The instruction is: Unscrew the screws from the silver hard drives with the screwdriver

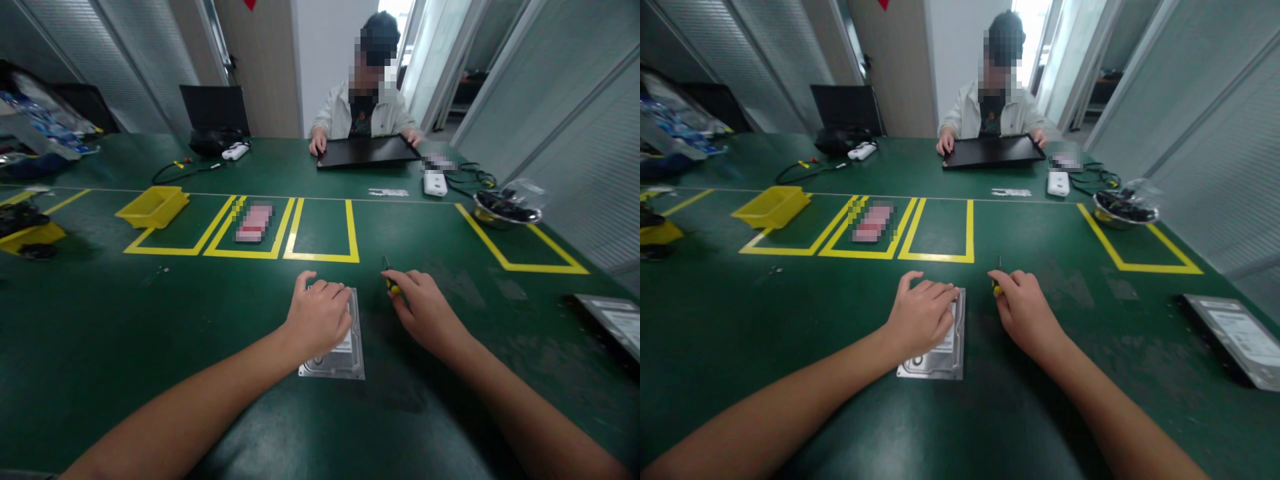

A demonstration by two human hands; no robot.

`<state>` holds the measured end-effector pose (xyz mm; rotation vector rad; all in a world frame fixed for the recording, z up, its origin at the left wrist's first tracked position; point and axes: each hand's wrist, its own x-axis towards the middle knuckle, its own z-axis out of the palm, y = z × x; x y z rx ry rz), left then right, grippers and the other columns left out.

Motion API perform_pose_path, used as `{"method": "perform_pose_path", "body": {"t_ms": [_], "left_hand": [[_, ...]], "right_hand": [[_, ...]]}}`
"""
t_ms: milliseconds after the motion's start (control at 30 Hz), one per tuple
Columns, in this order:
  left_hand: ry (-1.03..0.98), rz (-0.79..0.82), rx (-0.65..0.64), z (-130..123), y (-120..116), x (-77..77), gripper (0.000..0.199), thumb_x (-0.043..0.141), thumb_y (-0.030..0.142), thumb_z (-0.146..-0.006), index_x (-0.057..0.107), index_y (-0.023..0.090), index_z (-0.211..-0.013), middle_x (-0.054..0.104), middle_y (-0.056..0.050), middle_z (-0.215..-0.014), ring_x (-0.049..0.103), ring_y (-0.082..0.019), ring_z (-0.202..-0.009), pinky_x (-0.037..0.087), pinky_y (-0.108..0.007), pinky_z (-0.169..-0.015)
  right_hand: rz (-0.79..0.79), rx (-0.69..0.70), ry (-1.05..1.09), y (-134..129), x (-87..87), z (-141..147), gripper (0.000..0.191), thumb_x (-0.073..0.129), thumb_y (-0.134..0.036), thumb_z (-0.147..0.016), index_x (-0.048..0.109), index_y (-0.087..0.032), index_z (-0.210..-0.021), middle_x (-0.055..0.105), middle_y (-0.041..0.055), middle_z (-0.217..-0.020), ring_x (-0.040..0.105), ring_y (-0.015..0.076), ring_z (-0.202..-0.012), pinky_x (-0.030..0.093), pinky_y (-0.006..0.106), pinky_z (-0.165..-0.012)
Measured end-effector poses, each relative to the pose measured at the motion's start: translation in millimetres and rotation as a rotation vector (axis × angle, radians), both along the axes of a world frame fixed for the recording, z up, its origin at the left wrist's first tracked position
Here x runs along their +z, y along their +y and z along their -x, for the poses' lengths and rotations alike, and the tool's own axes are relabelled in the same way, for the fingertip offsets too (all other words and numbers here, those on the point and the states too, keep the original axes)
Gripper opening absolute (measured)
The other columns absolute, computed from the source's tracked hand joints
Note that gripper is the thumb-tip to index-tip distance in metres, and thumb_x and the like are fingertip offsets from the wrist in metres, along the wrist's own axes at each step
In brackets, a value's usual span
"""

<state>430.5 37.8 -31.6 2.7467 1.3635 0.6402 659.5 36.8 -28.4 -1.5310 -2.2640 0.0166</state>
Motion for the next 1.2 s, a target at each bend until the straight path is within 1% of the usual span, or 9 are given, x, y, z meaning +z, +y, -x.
{"method": "perform_pose_path", "body": {"t_ms": [100, 167, 233, 333, 500, 633, 900, 1033, 1200], "left_hand": [[-0.002, -0.025, -0.004, 0, 0, -1.9, 0.033, 0.049, 0.024, -0.088, 0.068, 0.02, -0.114, 0.072, -0.008, -0.11, 0.064, -0.026, -0.095, 0.027, -0.055, -0.103], [-0.005, -0.032, -0.004, 1, 0, -2.6, 0.033, 0.049, 0.024, -0.088, 0.068, 0.02, -0.114, 0.072, -0.007, -0.109, 0.064, -0.026, -0.094, 0.028, -0.055, -0.102], [-0.01, -0.031, 0.0, 1, -1, -2.6, 0.032, 0.05, 0.024, -0.088, 0.068, 0.02, -0.114, 0.072, -0.007, -0.109, 0.064, -0.026, -0.094, 0.028, -0.054, -0.102], [-0.012, -0.019, 0.003, 0, -1, -2.2, 0.031, 0.05, 0.024, -0.089, 0.068, 0.02, -0.114, 0.072, -0.006, -0.109, 0.063, -0.026, -0.095, 0.028, -0.055, -0.102], [-0.028, -0.01, 0.011, 0, 0, -1.9, 0.031, 0.05, 0.025, -0.088, 0.068, 0.021, -0.113, 0.072, -0.006, -0.108, 0.063, -0.026, -0.094, 0.026, -0.056, -0.103], [-0.033, -0.002, 0.011, 0, 0, -1.9, 0.03, 0.051, 0.025, -0.088, 0.068, 0.021, -0.112, 0.072, -0.006, -0.107, 0.063, -0.026, -0.094, 0.026, -0.056, -0.103], [-0.057, 0.019, 0.01, 1, 1, -3.3, 0.03, 0.052, 0.025, -0.087, 0.067, 0.022, -0.113, 0.072, -0.006, -0.109, 0.062, -0.026, -0.096, 0.025, -0.057, -0.104], [-0.064, 0.018, 0.012, 0, 2, -3.4, 0.03, 0.052, 0.026, -0.087, 0.068, 0.022, -0.113, 0.072, -0.006, -0.109, 0.063, -0.026, -0.095, 0.025, -0.057, -0.103], [-0.068, 0.008, 0.009, 0, 2, -3.0, 0.03, 0.053, 0.026, -0.087, 0.069, 0.022, -0.113, 0.072, -0.006, -0.109, 0.063, -0.026, -0.094, 0.026, -0.057, -0.103]], "right_hand": [[-0.032, -0.019, 0.096, 3, 24.2, 1, 0.033, 0.049, -0.024, -0.093, 0.06, -0.013, -0.121, 0.066, 0.0126, -0.101, 0.06, 0.0253, -0.09, 0.048, 0.039, -0.081], [-0.036, -0.05, 0.151, 5, 44.2, 3, 0.03, 0.054, -0.029, -0.092, 0.062, -0.015, -0.117, 0.068, 0.0086, -0.094, 0.061, 0.0216, -0.079, 0.048, 0.035, -0.075], [-0.079, -0.068, 0.185, 5, 64.8, 6, 0.026, 0.058, -0.032, -0.09, 0.065, -0.017, -0.11, 0.065, 0.0055, -0.085, 0.058, 0.0185, -0.07, 0.046, 0.032, -0.069], [-0.158, -0.064, 0.21, 5, 92.1, 14, 0.025, 0.059, -0.034, -0.089, 0.067, -0.016, -0.104, 0.061, 0.0056, -0.086, 0.055, 0.017, -0.068, 0.044, 0.031, -0.066], [-0.235, -0.052, 0.318, 3, 119.4, 26, 0.025, 0.054, -0.029, -0.091, 0.065, -0.017, -0.109, 0.062, 0.0061, -0.088, 0.056, 0.0174, -0.072, 0.045, 0.031, -0.067], [-0.193, -0.068, 0.398, 1, 124.4, 30, 0.026, 0.06, -0.027, -0.087, 0.063, -0.019, -0.112, 0.057, 0.0002, -0.073, 0.053, 0.0144, -0.061, 0.043, 0.029, -0.06], [-0.119, 0.03, 0.489, 0, 119.9, 26, 0.023, 0.063, -0.027, -0.087, 0.06, -0.021, -0.109, 0.059, -0.0016, -0.075, 0.055, 0.012, -0.061, 0.043, 0.025, -0.057], [-0.142, 0.049, 0.446, 1, 120.0, 23, 0.018, 0.06, -0.03, -0.091, 0.061, -0.021, -0.106, 0.063, 0.0002, -0.08, 0.059, 0.0136, -0.066, 0.044, 0.026, -0.06], [-0.216, 0.073, 0.318, 7, 116.9, 25, 0.011, 0.059, -0.025, -0.09, 0.063, -0.019, -0.099, 0.063, -0.0009, -0.077, 0.058, 0.0122, -0.064, 0.042, 0.026, -0.062]]}}
